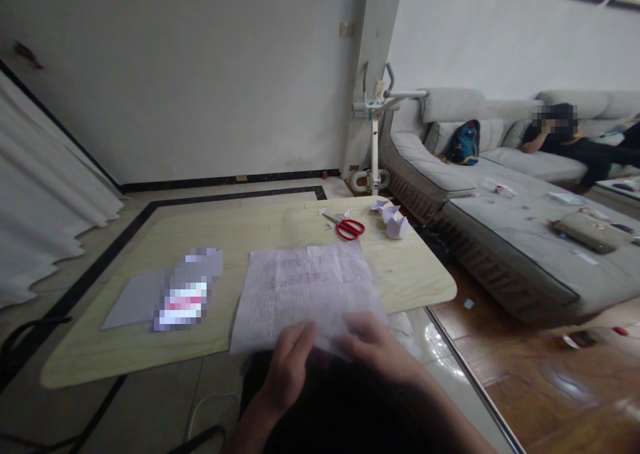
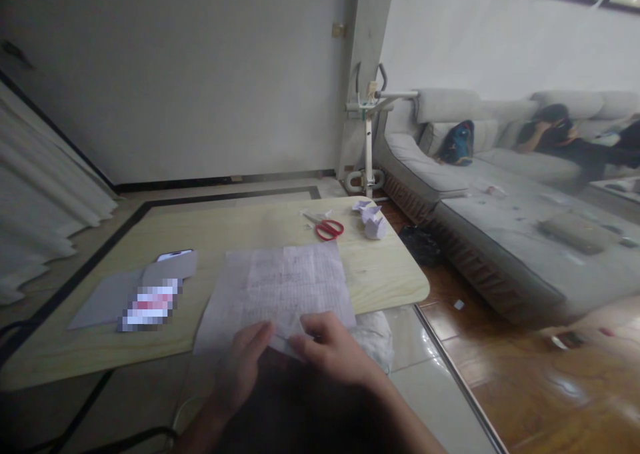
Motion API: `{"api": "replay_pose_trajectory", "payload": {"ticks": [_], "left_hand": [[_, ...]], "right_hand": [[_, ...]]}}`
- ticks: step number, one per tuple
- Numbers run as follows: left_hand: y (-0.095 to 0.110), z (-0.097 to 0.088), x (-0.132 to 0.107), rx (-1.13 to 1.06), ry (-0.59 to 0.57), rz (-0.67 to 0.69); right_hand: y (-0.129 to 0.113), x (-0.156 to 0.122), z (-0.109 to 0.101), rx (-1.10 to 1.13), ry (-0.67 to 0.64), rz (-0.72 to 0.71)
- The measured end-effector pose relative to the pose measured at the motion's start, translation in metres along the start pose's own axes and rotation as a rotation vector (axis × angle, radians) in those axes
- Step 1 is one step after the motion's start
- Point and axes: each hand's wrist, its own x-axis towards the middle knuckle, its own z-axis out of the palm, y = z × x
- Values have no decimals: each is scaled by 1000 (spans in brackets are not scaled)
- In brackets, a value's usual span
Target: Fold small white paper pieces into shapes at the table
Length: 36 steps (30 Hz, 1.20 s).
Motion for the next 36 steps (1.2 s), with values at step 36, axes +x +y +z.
{"api": "replay_pose_trajectory", "payload": {"ticks": [36], "left_hand": [[-2,3,2,281,13,33]], "right_hand": [[4,7,7,111,174,-127]]}}
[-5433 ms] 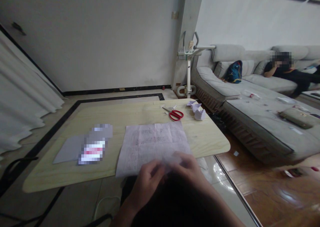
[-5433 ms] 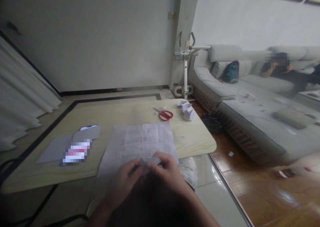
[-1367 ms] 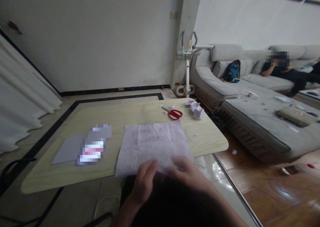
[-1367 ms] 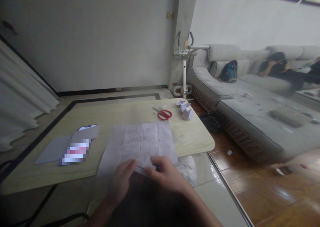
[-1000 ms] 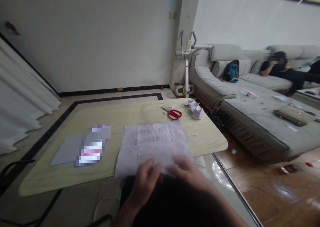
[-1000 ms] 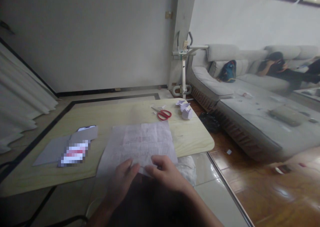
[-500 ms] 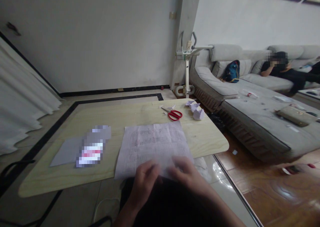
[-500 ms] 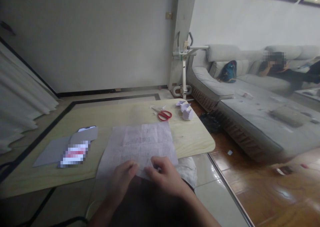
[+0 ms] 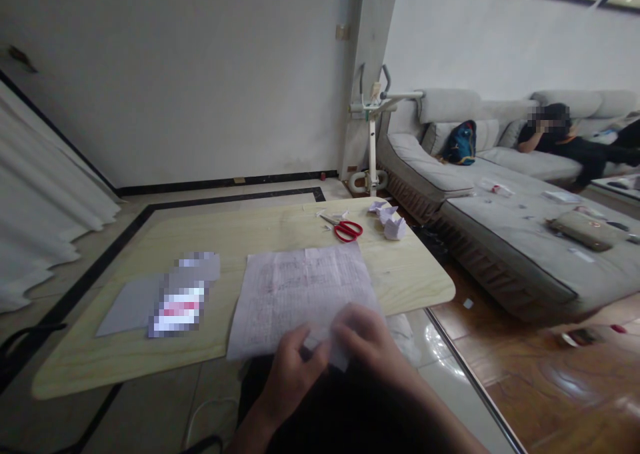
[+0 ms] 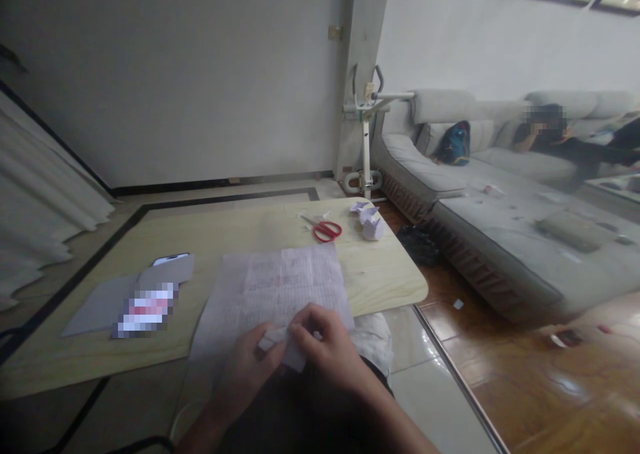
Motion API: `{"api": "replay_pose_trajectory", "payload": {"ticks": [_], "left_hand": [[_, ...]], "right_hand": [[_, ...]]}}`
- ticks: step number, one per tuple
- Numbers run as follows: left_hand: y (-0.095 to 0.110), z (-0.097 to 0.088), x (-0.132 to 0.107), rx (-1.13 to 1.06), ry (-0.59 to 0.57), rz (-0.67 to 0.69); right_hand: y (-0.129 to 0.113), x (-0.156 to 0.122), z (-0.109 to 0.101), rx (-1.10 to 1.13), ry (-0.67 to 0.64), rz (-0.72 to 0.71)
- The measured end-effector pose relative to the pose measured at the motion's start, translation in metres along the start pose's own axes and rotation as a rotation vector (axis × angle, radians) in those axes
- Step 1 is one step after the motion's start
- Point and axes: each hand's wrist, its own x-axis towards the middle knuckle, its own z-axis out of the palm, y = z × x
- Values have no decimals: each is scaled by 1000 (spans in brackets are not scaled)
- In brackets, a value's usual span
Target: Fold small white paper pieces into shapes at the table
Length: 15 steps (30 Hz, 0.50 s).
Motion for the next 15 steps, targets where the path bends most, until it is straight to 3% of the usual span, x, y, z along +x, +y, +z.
{"api": "replay_pose_trajectory", "payload": {"ticks": [7,15], "left_hand": [[1,-1,2,-58,68,-80],[3,0,1,-11,138,-97]], "right_hand": [[3,0,3,25,53,26],[4,1,4,62,5,69]]}}
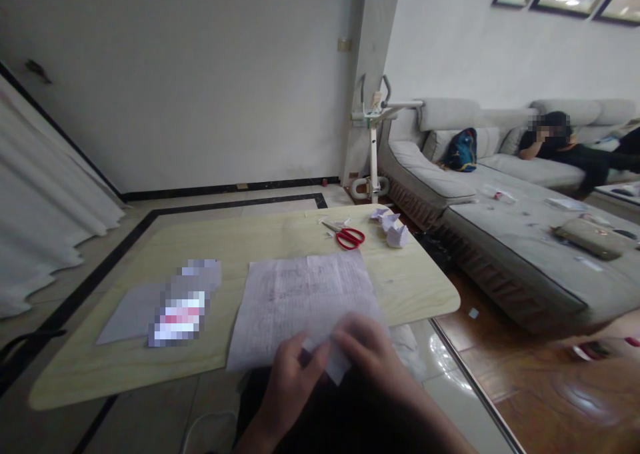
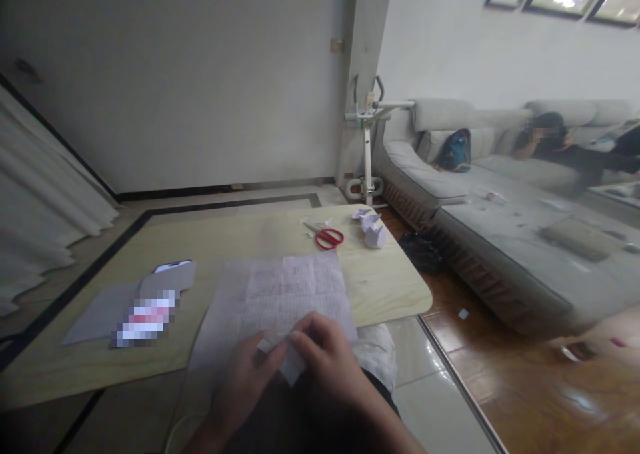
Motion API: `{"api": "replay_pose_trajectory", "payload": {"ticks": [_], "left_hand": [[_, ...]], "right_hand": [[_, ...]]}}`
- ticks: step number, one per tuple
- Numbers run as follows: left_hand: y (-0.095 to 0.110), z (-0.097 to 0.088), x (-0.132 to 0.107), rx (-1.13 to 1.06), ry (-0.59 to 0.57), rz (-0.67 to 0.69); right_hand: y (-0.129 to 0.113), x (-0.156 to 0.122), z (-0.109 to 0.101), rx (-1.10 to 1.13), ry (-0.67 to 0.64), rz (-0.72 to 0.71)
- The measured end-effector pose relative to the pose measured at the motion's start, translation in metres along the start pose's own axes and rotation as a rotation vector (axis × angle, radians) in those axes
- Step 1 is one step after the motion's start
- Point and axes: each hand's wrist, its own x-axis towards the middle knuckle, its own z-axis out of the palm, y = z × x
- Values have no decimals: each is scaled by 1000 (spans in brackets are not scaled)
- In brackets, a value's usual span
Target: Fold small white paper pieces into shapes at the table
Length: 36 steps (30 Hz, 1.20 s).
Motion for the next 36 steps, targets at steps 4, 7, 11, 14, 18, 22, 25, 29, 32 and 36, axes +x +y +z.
{"api": "replay_pose_trajectory", "payload": {"ticks": [4,7,11,14,18,22,25,29,32,36], "left_hand": [[3,-1,1,-41,-30,-7],[2,-1,2,-90,26,-8],[-3,-1,1,-84,57,-3],[-6,-1,0,-60,99,-31],[-9,-1,0,-64,129,-17],[-7,0,3,-91,125,-4],[-1,-1,4,-97,106,-4],[2,-1,3,-136,106,-9],[-2,0,2,-182,118,-27],[-10,1,2,-215,116,-43]], "right_hand": [[1,0,3,20,12,63],[1,0,4,14,5,73],[-1,0,3,-23,-13,43],[-4,-1,2,-27,-6,15],[-3,-1,3,14,-9,35],[2,-1,3,-10,-31,71],[4,-3,3,-40,-54,104],[3,-5,3,-37,-58,117],[1,-6,4,-53,-49,101],[1,-5,5,-60,-26,80]]}}
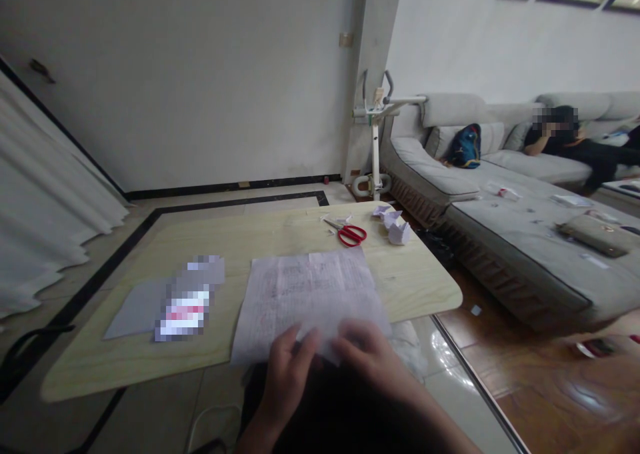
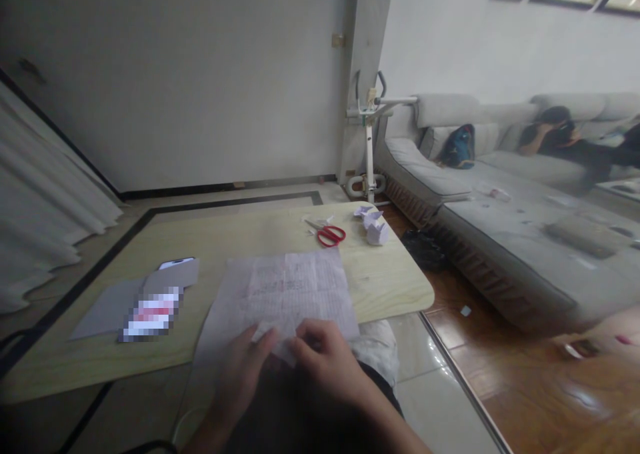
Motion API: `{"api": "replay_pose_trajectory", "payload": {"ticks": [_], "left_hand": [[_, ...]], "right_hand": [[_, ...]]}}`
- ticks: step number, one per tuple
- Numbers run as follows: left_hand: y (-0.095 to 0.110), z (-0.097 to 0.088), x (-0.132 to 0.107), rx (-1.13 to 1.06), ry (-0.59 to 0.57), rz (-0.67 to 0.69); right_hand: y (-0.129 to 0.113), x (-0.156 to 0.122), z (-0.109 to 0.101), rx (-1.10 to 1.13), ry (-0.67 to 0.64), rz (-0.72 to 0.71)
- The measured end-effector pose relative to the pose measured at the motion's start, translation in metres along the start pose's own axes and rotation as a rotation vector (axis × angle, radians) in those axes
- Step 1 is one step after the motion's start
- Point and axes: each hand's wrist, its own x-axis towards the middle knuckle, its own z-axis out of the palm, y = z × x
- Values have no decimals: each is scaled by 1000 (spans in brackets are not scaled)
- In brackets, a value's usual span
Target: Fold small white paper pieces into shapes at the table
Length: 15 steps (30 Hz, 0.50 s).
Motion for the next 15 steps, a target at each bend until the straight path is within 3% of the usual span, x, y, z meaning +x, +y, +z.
{"api": "replay_pose_trajectory", "payload": {"ticks": [4,8,15], "left_hand": [[-1,-2,0,-2,-11,-1],[7,-1,-1,-35,-104,25],[14,3,-3,-187,-76,0]], "right_hand": [[0,1,-2,37,-23,21],[-2,3,-3,99,4,42],[0,4,1,44,16,49]]}}
